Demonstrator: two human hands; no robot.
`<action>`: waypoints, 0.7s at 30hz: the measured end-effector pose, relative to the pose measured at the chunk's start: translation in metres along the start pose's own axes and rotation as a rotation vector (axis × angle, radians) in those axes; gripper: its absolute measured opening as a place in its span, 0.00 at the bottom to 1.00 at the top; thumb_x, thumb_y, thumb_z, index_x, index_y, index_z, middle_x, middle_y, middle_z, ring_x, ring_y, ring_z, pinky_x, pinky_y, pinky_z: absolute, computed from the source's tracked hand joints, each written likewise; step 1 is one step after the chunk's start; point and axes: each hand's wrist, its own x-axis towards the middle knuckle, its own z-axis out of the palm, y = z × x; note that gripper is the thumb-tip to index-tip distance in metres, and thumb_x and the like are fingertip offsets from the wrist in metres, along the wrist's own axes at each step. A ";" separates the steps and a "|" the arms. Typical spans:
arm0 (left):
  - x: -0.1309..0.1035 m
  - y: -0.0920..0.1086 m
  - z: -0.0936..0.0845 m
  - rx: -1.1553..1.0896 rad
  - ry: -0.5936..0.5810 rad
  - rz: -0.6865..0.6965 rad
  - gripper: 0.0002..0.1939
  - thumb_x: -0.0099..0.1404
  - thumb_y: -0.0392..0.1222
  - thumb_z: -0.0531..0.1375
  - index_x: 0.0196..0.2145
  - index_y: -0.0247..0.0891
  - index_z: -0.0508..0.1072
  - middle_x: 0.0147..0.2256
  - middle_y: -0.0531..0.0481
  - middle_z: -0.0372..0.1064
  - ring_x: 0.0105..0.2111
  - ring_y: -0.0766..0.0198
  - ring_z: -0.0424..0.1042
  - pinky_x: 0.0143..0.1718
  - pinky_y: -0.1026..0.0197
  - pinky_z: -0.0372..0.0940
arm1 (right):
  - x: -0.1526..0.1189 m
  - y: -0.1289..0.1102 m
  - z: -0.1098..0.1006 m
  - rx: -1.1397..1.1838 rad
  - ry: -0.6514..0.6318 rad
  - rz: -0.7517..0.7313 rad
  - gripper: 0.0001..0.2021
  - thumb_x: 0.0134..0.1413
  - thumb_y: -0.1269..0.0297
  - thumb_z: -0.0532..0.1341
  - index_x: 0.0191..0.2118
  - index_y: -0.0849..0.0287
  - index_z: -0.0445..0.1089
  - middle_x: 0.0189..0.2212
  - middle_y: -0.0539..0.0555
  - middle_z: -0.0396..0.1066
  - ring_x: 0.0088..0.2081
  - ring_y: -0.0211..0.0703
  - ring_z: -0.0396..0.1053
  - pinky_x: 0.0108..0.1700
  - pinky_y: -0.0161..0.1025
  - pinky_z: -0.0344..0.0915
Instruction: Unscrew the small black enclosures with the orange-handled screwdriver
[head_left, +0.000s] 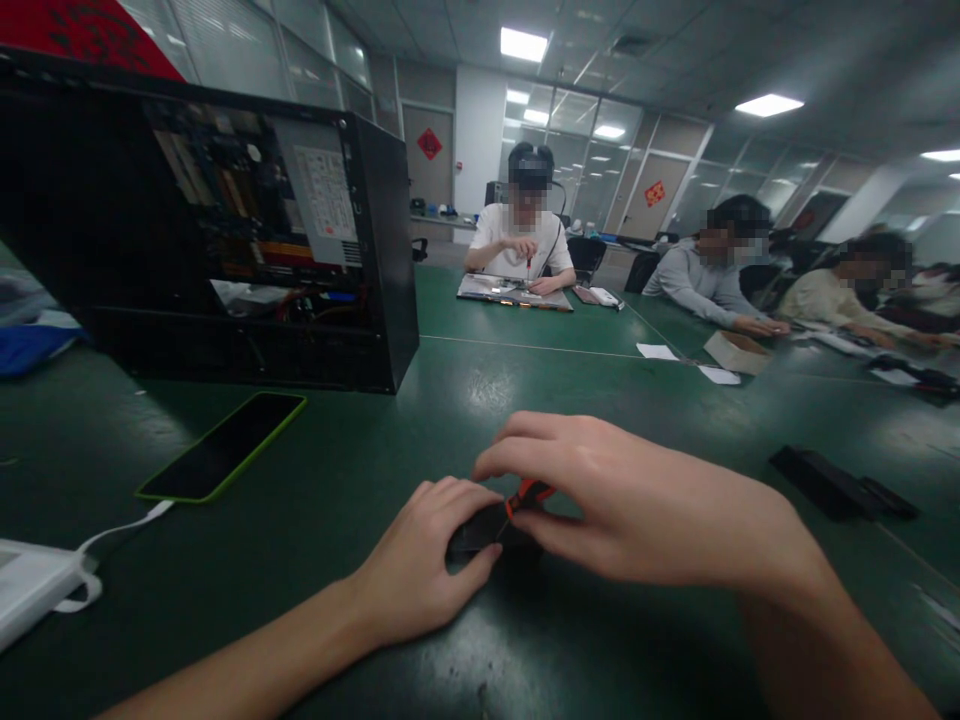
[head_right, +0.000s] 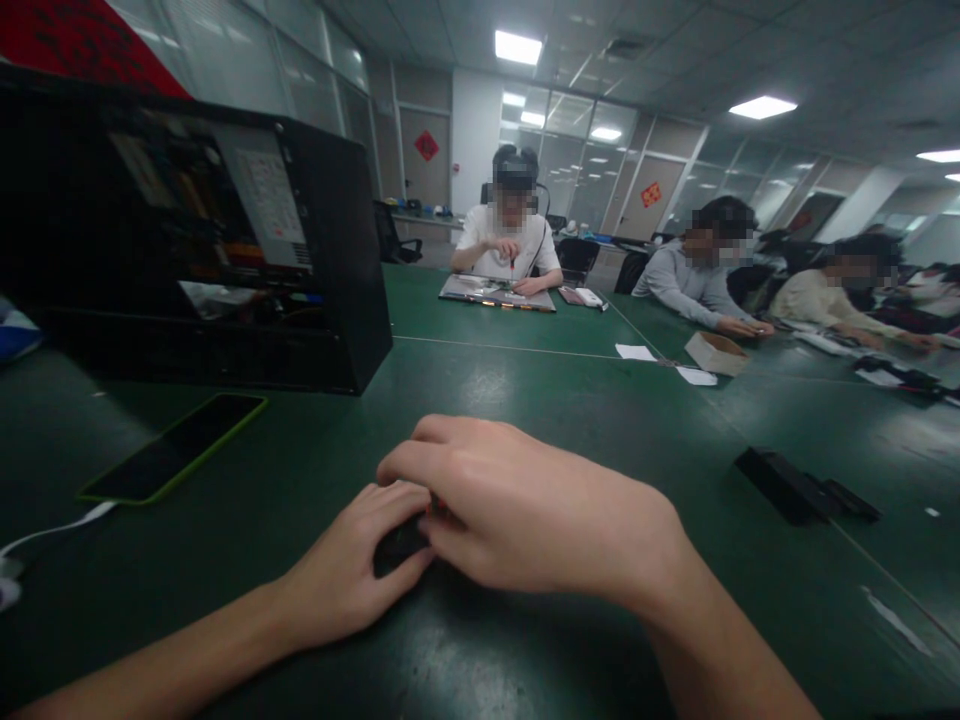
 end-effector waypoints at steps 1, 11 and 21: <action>0.000 0.000 0.000 -0.002 -0.001 0.001 0.15 0.68 0.40 0.63 0.52 0.44 0.73 0.52 0.46 0.76 0.51 0.50 0.74 0.53 0.47 0.65 | 0.002 0.000 0.001 -0.010 0.004 -0.006 0.11 0.70 0.66 0.60 0.53 0.59 0.72 0.46 0.55 0.73 0.45 0.42 0.69 0.45 0.40 0.63; 0.000 0.000 0.000 0.002 0.008 -0.005 0.17 0.67 0.40 0.64 0.53 0.44 0.74 0.49 0.44 0.77 0.50 0.48 0.74 0.53 0.46 0.68 | 0.005 -0.004 0.002 0.029 -0.003 -0.022 0.16 0.66 0.76 0.56 0.55 0.59 0.71 0.51 0.56 0.71 0.49 0.41 0.69 0.50 0.38 0.65; -0.001 -0.001 0.000 -0.001 0.009 0.012 0.16 0.67 0.39 0.63 0.52 0.43 0.73 0.50 0.47 0.77 0.50 0.49 0.73 0.52 0.46 0.66 | 0.009 -0.002 0.008 -0.106 0.073 0.018 0.08 0.71 0.66 0.57 0.48 0.60 0.72 0.42 0.55 0.71 0.41 0.42 0.68 0.41 0.39 0.61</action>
